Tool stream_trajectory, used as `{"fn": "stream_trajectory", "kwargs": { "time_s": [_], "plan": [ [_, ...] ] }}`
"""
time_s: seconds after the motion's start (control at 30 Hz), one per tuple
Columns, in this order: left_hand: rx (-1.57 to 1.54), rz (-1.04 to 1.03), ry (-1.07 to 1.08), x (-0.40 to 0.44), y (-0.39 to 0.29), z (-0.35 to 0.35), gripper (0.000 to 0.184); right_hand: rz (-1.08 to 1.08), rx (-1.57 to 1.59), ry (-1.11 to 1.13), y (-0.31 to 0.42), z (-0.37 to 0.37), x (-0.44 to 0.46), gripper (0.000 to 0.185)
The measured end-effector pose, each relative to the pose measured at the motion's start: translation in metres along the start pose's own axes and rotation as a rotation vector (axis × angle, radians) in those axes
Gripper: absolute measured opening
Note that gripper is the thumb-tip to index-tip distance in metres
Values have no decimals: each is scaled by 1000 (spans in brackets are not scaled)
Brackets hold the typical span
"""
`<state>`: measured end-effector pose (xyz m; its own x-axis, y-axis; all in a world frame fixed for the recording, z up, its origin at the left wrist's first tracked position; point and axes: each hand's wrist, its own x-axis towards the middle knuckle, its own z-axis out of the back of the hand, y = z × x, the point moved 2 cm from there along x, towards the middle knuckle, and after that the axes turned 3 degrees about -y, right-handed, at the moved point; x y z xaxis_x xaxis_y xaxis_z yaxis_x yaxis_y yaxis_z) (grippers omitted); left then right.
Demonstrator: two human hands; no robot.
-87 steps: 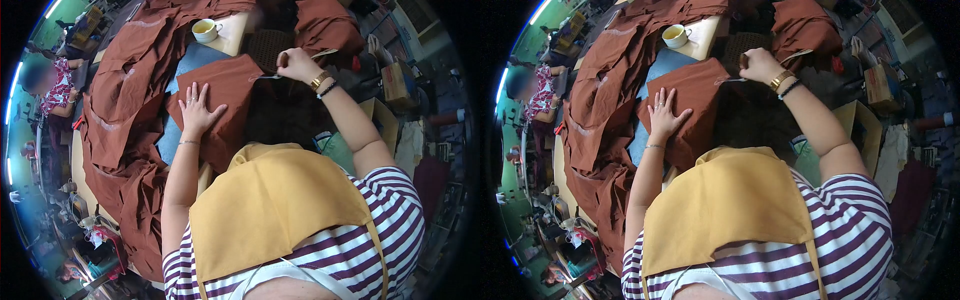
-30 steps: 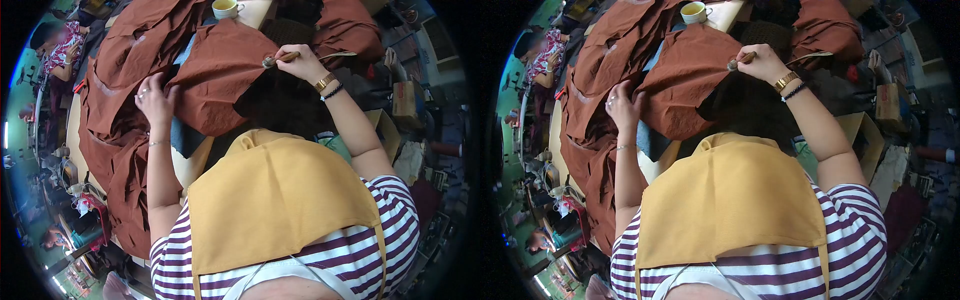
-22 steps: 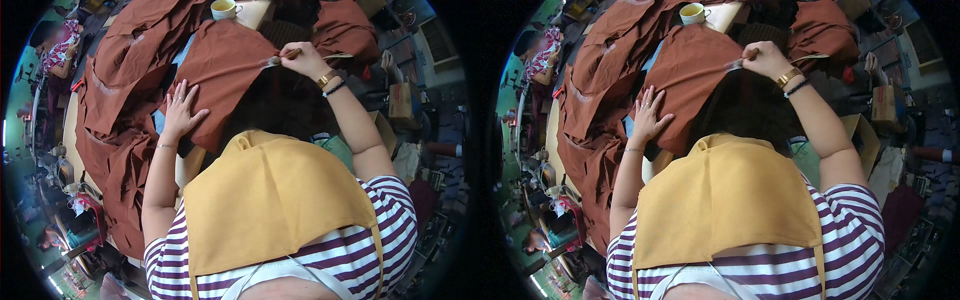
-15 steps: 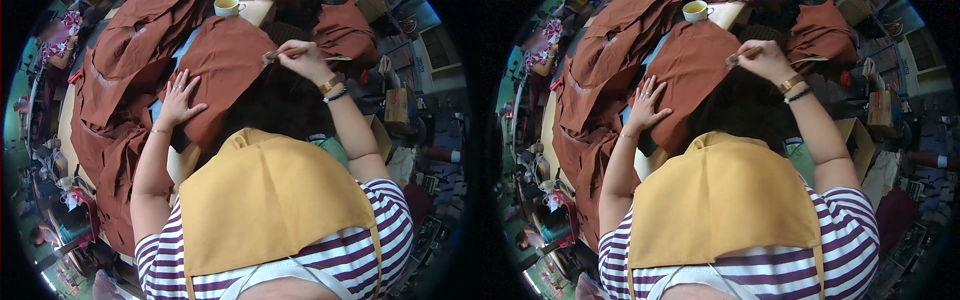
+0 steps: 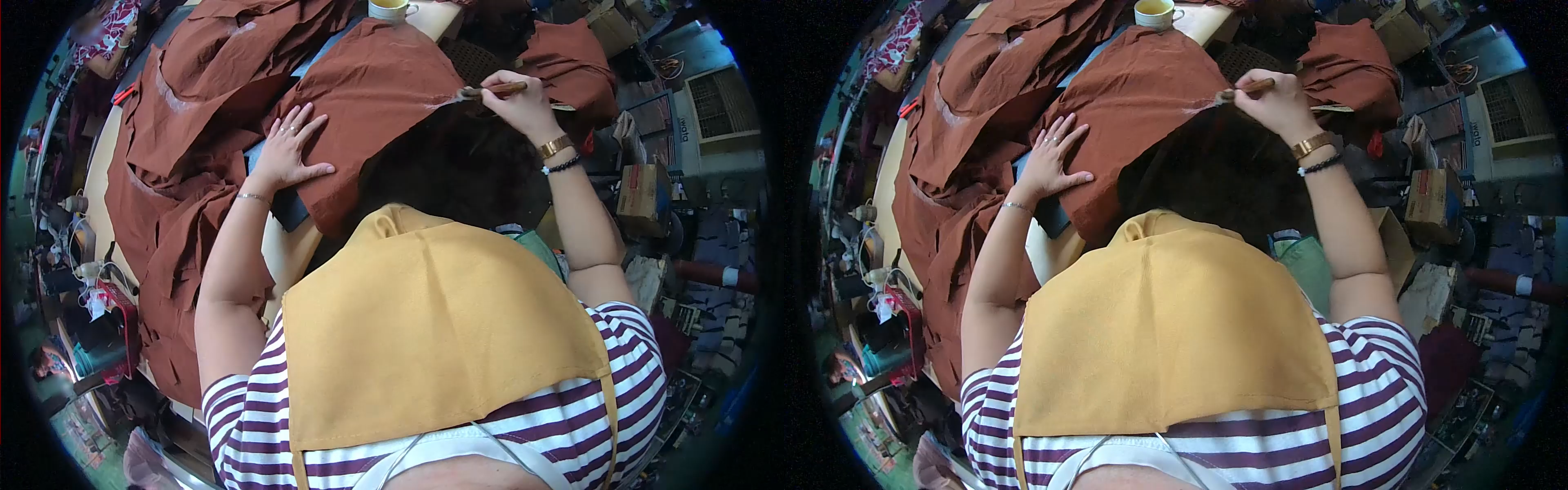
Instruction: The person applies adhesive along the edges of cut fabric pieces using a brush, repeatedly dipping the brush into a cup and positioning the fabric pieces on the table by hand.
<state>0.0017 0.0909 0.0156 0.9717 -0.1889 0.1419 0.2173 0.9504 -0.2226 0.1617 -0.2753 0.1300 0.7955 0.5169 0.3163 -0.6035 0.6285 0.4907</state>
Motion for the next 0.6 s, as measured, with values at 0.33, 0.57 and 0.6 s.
{"fn": "stream_trajectory", "kwargs": {
  "time_s": [0.33, 0.57, 0.6],
  "plan": [
    [-72, 60, 41, -10, -1, 6, 99, -99, 2, 71, -6, -23, -17, 13],
    [11, 28, 7, -19, 2, 0, 104, 28, 251, 63, 23, -50, -23, 13],
    [3, 34, 15, -19, 1, 0, 104, -30, 30, 94, 19, -40, -21, 12]
  ]
}}
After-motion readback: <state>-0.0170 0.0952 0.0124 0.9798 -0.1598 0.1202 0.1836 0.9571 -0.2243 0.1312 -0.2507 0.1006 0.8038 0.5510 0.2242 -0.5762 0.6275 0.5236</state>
